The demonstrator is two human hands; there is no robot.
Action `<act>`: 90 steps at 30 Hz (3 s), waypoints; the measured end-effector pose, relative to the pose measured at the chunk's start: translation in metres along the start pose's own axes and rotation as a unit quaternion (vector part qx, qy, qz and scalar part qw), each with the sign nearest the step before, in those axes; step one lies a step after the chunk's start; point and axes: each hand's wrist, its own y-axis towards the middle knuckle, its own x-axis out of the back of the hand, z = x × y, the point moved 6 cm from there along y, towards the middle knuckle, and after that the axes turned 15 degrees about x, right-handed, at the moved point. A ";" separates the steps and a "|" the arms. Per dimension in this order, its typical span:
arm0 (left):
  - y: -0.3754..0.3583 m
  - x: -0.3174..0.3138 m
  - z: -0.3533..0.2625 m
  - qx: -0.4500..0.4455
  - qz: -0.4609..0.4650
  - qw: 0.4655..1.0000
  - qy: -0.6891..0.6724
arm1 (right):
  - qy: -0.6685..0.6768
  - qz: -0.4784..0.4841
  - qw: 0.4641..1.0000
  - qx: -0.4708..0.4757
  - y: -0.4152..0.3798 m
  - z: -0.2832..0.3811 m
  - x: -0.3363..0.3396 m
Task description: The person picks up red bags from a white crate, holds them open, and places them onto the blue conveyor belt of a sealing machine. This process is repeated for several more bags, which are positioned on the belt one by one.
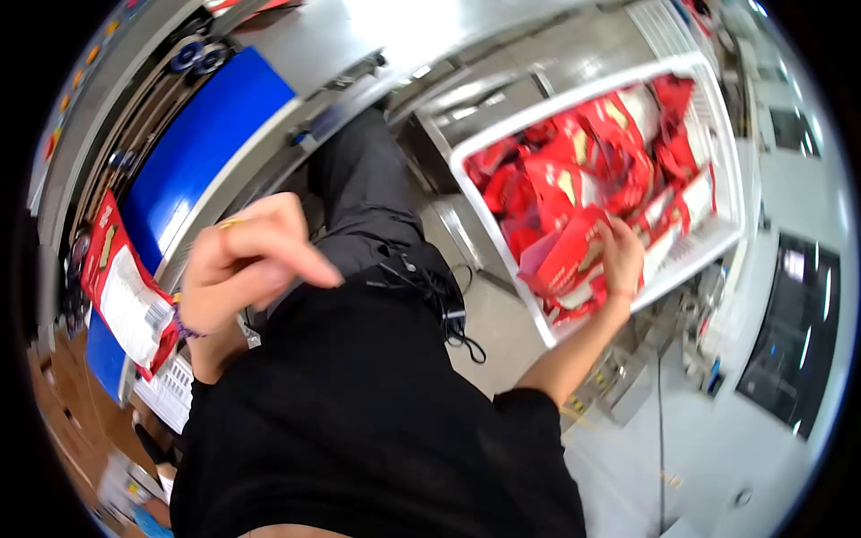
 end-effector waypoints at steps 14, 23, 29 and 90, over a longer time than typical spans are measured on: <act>0.013 0.028 0.048 -0.222 -0.205 0.947 -0.106 | 0.415 -0.005 0.813 0.408 0.050 0.315 -0.070; -0.019 0.083 0.071 -0.042 -0.384 0.905 -0.178 | 0.561 0.058 0.815 0.132 0.065 0.302 -0.180; 0.023 0.148 0.085 -0.027 -0.477 0.877 -0.053 | 0.212 0.016 0.925 0.315 0.136 0.323 -0.170; 0.009 0.026 0.059 0.007 -0.255 0.966 0.047 | 0.504 -0.086 0.851 -0.124 0.008 0.087 -0.005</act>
